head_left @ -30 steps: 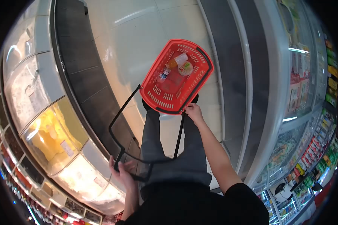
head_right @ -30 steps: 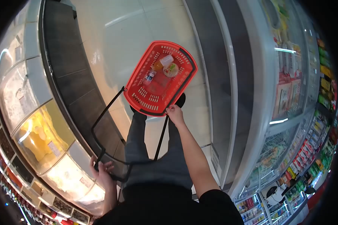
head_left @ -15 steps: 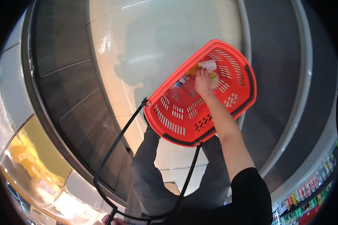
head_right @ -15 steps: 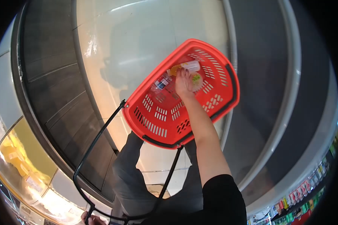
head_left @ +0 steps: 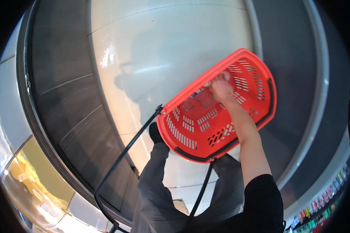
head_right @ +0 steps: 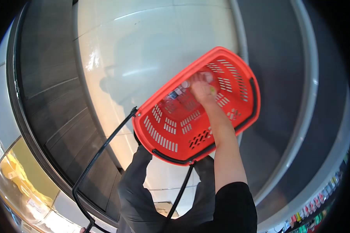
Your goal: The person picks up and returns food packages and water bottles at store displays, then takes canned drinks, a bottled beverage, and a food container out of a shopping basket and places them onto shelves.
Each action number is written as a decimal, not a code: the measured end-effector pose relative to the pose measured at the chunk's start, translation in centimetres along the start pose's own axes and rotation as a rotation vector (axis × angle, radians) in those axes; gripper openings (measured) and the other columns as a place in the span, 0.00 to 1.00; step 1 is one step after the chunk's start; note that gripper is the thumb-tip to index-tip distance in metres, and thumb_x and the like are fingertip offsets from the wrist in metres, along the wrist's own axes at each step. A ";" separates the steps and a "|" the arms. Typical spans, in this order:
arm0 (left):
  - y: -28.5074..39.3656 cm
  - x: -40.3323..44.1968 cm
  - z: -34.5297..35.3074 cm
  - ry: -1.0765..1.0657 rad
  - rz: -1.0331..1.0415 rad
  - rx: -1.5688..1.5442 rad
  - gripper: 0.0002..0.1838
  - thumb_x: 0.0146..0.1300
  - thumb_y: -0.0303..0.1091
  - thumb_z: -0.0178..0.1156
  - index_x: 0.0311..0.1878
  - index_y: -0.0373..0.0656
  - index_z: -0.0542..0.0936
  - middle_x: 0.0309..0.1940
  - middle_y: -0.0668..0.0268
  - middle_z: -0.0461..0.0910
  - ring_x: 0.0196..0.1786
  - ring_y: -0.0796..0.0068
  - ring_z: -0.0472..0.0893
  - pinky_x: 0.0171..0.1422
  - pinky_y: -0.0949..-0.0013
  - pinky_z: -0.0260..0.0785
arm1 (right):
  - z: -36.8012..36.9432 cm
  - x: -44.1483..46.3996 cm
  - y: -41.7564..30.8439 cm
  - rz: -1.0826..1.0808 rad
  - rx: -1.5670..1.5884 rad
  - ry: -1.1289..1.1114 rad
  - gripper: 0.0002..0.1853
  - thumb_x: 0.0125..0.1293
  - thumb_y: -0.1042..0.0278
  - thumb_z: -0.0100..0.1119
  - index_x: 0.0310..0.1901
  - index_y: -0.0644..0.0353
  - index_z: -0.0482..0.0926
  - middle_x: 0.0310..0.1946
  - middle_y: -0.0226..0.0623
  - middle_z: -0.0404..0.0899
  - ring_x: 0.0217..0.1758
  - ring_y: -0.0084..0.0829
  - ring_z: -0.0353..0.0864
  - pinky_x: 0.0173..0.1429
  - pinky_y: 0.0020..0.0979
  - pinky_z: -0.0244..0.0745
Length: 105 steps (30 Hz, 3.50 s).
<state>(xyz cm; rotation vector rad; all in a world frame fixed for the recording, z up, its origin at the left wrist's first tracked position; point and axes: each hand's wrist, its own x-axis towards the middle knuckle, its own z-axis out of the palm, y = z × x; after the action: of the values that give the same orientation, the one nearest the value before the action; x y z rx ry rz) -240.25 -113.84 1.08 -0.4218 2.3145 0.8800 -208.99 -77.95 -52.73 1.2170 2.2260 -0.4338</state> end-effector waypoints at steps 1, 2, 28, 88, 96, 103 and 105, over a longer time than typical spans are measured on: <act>0.5 -0.4 1.2 0.018 -0.018 -0.046 0.13 0.70 0.34 0.48 0.56 0.43 0.67 0.11 0.73 0.56 0.08 0.83 0.55 0.08 0.78 0.49 | -1.2 -1.3 0.3 0.004 0.200 0.125 0.34 0.47 0.63 0.67 0.57 0.63 0.67 0.58 0.46 0.68 0.64 0.40 0.65 0.63 0.44 0.64; 0.6 0.1 1.2 0.017 0.008 -0.043 0.13 0.70 0.33 0.48 0.56 0.44 0.67 0.11 0.74 0.55 0.09 0.84 0.55 0.09 0.79 0.49 | -2.8 -2.7 0.2 0.004 0.399 0.247 0.35 0.44 0.65 0.69 0.55 0.64 0.68 0.57 0.47 0.69 0.62 0.42 0.68 0.62 0.41 0.67; -6.3 -5.4 9.7 -0.290 -0.200 -0.195 0.12 0.66 0.35 0.51 0.37 0.33 0.67 0.24 0.60 0.69 0.24 0.65 0.73 0.27 0.62 0.73 | -33.9 -66.8 4.1 0.700 1.336 1.234 0.32 0.46 0.72 0.71 0.52 0.62 0.66 0.44 0.37 0.76 0.52 0.28 0.75 0.58 0.31 0.70; 18.2 -26.4 37.9 -1.091 0.686 0.566 0.17 0.64 0.45 0.57 0.25 0.44 0.74 0.15 0.74 0.68 0.15 0.84 0.65 0.19 0.77 0.55 | -39.9 -69.9 19.0 0.920 1.997 1.916 0.23 0.58 0.70 0.61 0.54 0.63 0.68 0.45 0.34 0.75 0.46 0.25 0.76 0.51 0.29 0.73; 21.9 -26.9 44.8 -1.119 0.675 0.530 0.21 0.64 0.46 0.57 0.18 0.46 0.69 0.14 0.73 0.67 0.16 0.83 0.67 0.20 0.76 0.58 | -45.2 -64.6 23.0 0.710 2.100 2.042 0.22 0.61 0.66 0.57 0.56 0.61 0.67 0.48 0.34 0.75 0.50 0.29 0.76 0.54 0.32 0.72; 27.9 -23.2 48.9 -0.831 1.023 0.470 0.23 0.64 0.42 0.56 0.15 0.45 0.64 0.10 0.73 0.62 0.14 0.82 0.63 0.17 0.74 0.54 | -49.7 -58.1 24.6 0.825 2.002 2.075 0.23 0.62 0.66 0.56 0.58 0.59 0.64 0.50 0.36 0.74 0.51 0.32 0.76 0.52 0.35 0.74; 30.9 -22.6 49.6 -0.849 0.814 0.351 0.24 0.63 0.46 0.57 0.18 0.37 0.69 0.13 0.70 0.66 0.19 0.79 0.65 0.24 0.68 0.58 | -50.2 -56.4 25.2 0.981 1.971 2.096 0.24 0.63 0.65 0.56 0.59 0.59 0.64 0.51 0.36 0.74 0.51 0.32 0.77 0.51 0.36 0.75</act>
<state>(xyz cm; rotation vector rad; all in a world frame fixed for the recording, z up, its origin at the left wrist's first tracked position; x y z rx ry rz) -216.51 -55.85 1.68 0.9370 1.7126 0.7488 -179.39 -75.59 21.13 -1.2520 0.0340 0.3069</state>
